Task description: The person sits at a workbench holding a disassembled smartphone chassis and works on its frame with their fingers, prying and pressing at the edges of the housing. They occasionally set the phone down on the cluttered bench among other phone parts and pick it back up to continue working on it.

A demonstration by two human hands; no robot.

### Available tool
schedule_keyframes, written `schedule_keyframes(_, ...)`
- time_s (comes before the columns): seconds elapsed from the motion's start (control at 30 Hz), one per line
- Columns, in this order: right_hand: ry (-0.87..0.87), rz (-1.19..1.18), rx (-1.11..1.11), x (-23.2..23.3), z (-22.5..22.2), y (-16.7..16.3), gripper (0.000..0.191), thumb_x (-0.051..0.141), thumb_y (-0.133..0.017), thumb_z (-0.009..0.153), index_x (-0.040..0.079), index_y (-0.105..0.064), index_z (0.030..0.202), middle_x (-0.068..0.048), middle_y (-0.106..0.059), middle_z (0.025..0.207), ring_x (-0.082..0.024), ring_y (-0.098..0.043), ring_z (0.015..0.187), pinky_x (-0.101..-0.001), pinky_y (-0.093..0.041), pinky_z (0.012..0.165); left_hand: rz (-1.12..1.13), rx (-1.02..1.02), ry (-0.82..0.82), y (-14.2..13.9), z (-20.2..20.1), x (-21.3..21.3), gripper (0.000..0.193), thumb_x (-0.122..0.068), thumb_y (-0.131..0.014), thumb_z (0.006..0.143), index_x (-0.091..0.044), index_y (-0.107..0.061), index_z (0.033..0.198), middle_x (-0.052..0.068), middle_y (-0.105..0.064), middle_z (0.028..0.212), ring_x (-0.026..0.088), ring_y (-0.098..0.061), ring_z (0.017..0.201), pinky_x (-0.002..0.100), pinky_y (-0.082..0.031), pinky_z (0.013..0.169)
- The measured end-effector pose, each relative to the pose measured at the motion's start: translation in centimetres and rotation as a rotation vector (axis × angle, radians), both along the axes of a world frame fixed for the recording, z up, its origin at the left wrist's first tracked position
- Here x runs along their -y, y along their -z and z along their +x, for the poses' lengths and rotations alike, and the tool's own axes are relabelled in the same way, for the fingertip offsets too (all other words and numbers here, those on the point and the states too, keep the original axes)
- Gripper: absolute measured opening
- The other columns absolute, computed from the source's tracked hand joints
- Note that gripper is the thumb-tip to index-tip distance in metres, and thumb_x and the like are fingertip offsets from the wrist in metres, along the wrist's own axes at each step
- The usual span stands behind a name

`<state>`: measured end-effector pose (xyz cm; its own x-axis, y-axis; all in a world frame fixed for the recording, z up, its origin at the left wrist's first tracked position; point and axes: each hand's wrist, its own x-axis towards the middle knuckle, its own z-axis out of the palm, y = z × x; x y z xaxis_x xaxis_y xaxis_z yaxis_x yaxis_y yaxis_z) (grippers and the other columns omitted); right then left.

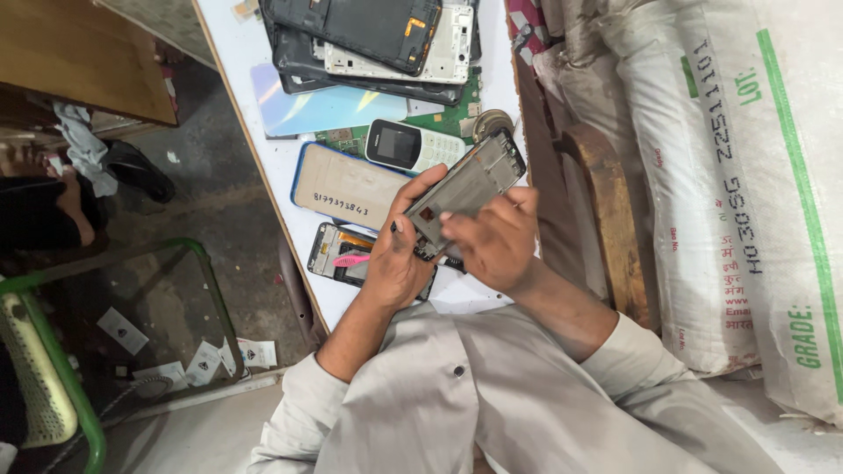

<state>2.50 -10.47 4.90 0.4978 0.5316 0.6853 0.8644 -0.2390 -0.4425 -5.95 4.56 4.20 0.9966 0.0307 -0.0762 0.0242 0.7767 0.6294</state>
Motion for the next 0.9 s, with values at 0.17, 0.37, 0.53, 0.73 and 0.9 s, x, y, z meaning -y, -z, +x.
schedule_keyframes(0.17, 0.119, 0.133, -0.223, 0.4, 0.4, -0.1, 0.020, -0.002, -0.067, 0.097, 0.008, -0.067, 0.115, -0.001, -0.061, 0.085, -0.020, -0.054, 0.080, -0.0391, -0.043, 0.087, -0.037, -0.001, 0.006, -0.9, 0.4, 0.1, 0.093, -0.064, -0.057, 0.097, -0.004, -0.025, 0.160, 0.021, -0.041, 0.158, 0.033, -0.049, 0.144, 0.053, -0.046, 0.119)
schedule_keyframes(0.37, 0.179, 0.207, -0.294, 0.0, 0.2, -0.6, 0.018, -0.001, -0.070, 0.102, 0.004, -0.064, 0.118, -0.007, -0.065, 0.097, -0.025, -0.058, 0.093, -0.0349, -0.048, 0.083, -0.019, -0.015, 0.008, -1.6, 0.1, 0.1, 0.093, -0.064, -0.057, 0.097, -0.005, -0.024, 0.161, 0.021, -0.040, 0.160, 0.036, -0.050, 0.142, 0.053, -0.047, 0.117)
schedule_keyframes(0.53, 0.141, 0.178, -0.193, -0.1, 0.5, -1.2, 0.027, -0.006, -0.075, 0.094, 0.010, -0.063, 0.111, -0.006, -0.067, 0.102, -0.024, -0.061, 0.095, -0.0383, -0.045, 0.090, -0.040, -0.016, -0.005, -1.2, 0.0, 0.1, 0.093, -0.064, -0.058, 0.097, -0.005, -0.025, 0.161, 0.019, -0.042, 0.158, 0.032, -0.049, 0.143, 0.053, -0.047, 0.117)
schedule_keyframes(0.73, 0.059, 0.090, -0.019, -0.1, 0.3, -1.8, 0.030, -0.004, -0.083, 0.084, 0.010, -0.068, 0.106, -0.002, -0.064, 0.097, -0.023, -0.058, 0.089, -0.0423, -0.039, 0.087, -0.051, -0.016, 0.000, -1.1, -0.2, 0.2, 0.093, -0.064, -0.058, 0.098, -0.006, -0.025, 0.162, 0.019, -0.044, 0.156, 0.032, -0.049, 0.143, 0.052, -0.045, 0.119)
schedule_keyframes(0.9, 0.222, 0.109, -0.087, -0.2, 0.4, -2.0, 0.029, -0.006, -0.083, 0.085, 0.010, -0.068, 0.104, -0.003, -0.062, 0.099, -0.024, -0.057, 0.092, -0.0411, -0.041, 0.089, -0.036, -0.024, -0.007, -1.2, 0.0, 0.3, 0.092, -0.065, -0.057, 0.097, -0.006, -0.026, 0.161, 0.019, -0.043, 0.157, 0.032, -0.049, 0.143, 0.052, -0.045, 0.120)
